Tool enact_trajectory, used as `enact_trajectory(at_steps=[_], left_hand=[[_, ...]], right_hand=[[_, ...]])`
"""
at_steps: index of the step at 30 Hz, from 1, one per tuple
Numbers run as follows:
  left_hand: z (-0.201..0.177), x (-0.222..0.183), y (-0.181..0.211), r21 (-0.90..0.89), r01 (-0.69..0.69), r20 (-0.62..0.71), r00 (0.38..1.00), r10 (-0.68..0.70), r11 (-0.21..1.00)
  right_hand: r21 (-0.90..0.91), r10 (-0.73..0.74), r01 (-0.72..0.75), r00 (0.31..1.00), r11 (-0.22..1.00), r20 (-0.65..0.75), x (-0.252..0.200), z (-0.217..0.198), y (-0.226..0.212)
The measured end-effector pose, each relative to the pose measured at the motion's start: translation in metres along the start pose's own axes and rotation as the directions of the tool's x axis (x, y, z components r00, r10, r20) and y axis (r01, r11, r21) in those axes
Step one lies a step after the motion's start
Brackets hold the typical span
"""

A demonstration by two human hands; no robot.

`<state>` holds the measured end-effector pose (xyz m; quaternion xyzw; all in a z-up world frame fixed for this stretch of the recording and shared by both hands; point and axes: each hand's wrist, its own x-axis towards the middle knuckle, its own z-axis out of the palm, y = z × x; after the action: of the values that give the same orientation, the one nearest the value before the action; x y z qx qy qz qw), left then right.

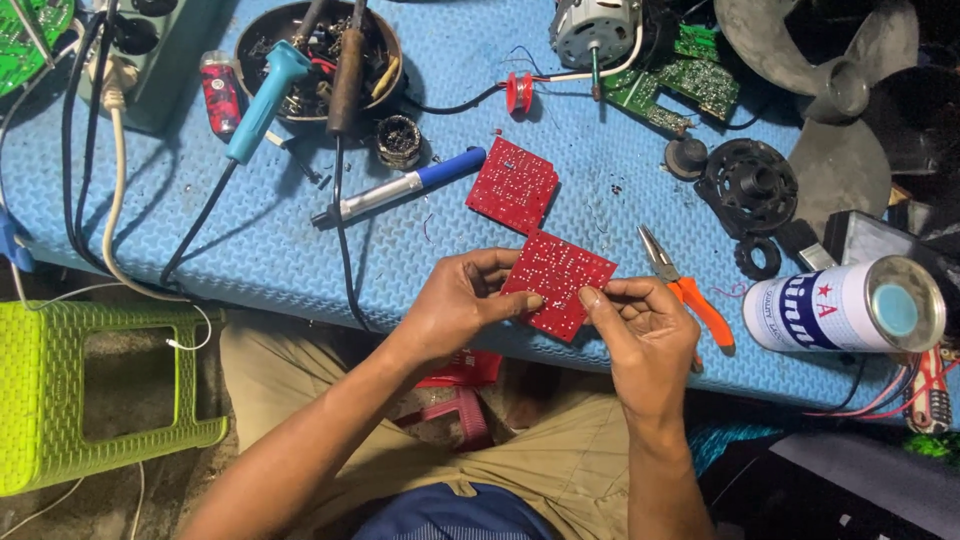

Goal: Assembling and soldering electronic components onto circuit boards using a soldering iron and pliers

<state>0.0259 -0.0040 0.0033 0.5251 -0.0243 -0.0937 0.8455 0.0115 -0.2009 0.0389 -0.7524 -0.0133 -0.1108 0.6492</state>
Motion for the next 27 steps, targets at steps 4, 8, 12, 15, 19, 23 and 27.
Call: enact_trajectory(at_steps=[4, 8, 12, 15, 19, 23, 27], left_hand=[[0.0, -0.003, 0.005, -0.022, 0.019, -0.029, 0.999, -0.019, 1.0], [-0.009, -0.024, 0.02, 0.014, 0.017, -0.084, 0.996, -0.016, 1.0], [-0.034, -0.057, 0.04, 0.108, 0.001, -0.158, 0.987, 0.016, 0.994], [-0.048, -0.086, 0.054, 0.189, 0.031, -0.232, 0.973, 0.014, 0.981], [-0.065, -0.115, 0.06, 0.073, 0.082, -0.397, 0.917, -0.047, 0.994], [-0.07, -0.131, 0.071, -0.037, 0.155, -0.455, 0.877, -0.155, 0.987], [-0.076, -0.135, 0.076, -0.021, 0.055, -0.42, 0.905, -0.059, 0.998]], right_hand=[[0.018, 0.011, -0.011, 1.0, 1.0, 0.003, 0.0, 0.003, -0.002], [-0.003, -0.082, 0.083, 0.992, 0.997, 0.096, -0.003, 0.007, -0.001], [-0.144, -0.274, 0.299, 0.946, 0.943, 0.171, 0.009, 0.029, -0.018], [-0.274, -0.444, 0.503, 0.86, 0.82, 0.251, 0.013, 0.057, -0.037], [-0.327, -0.631, 0.758, 0.651, 0.565, 0.421, 0.038, 0.09, -0.041], [-0.428, -0.673, 0.869, 0.473, 0.249, 0.569, 0.08, 0.14, -0.041], [-0.49, -0.474, 0.865, 0.478, 0.108, 0.74, 0.122, 0.201, -0.023]])
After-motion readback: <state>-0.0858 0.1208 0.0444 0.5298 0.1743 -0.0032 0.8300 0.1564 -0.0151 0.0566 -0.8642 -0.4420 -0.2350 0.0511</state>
